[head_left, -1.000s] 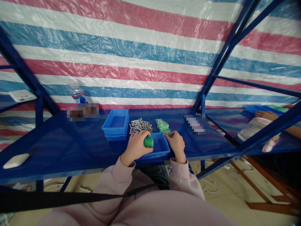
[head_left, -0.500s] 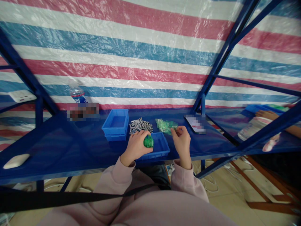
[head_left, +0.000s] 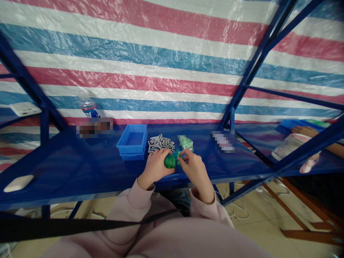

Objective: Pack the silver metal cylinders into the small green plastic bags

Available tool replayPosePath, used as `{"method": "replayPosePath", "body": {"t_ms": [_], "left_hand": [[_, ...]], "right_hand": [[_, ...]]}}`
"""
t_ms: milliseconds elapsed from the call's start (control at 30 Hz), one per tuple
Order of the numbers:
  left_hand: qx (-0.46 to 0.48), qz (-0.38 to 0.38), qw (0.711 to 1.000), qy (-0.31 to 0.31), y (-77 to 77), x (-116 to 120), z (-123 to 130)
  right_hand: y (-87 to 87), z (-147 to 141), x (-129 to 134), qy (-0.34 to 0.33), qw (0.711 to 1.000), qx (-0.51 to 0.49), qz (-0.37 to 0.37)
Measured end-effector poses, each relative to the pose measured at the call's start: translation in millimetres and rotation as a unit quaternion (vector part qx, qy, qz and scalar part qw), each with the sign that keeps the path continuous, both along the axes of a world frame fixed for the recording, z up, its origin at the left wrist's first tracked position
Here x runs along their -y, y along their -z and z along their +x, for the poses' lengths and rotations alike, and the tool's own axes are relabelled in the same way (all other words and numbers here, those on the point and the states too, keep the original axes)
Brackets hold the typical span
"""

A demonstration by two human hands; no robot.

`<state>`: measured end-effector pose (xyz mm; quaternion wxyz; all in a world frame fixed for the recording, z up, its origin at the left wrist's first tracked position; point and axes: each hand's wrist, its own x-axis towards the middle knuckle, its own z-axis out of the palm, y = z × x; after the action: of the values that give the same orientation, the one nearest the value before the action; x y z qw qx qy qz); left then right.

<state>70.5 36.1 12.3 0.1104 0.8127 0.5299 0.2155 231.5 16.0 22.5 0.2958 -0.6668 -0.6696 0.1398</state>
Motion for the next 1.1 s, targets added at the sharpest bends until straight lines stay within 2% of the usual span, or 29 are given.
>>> {"method": "replayPosePath", "body": {"t_ms": [200,533,933,1100], "left_hand": [[0.002,-0.007,1.000,0.000,-1.3,-1,0],[0.004,-0.008,1.000,-0.003,-0.7,0,1],[0.011,-0.009,1.000,-0.004,-1.8,0,2],[0.015,-0.002,1.000,0.000,-0.1,0,2]], "right_hand": [[-4.0,-4,2,-0.014,0.999,0.043,-0.016],[-1.5,-8,0,-0.028,0.999,0.037,-0.025],[-7.4,-16,5,-0.028,0.987,0.149,-0.055],[-8.1,-19,6,-0.032,0.983,0.166,-0.066]]}}
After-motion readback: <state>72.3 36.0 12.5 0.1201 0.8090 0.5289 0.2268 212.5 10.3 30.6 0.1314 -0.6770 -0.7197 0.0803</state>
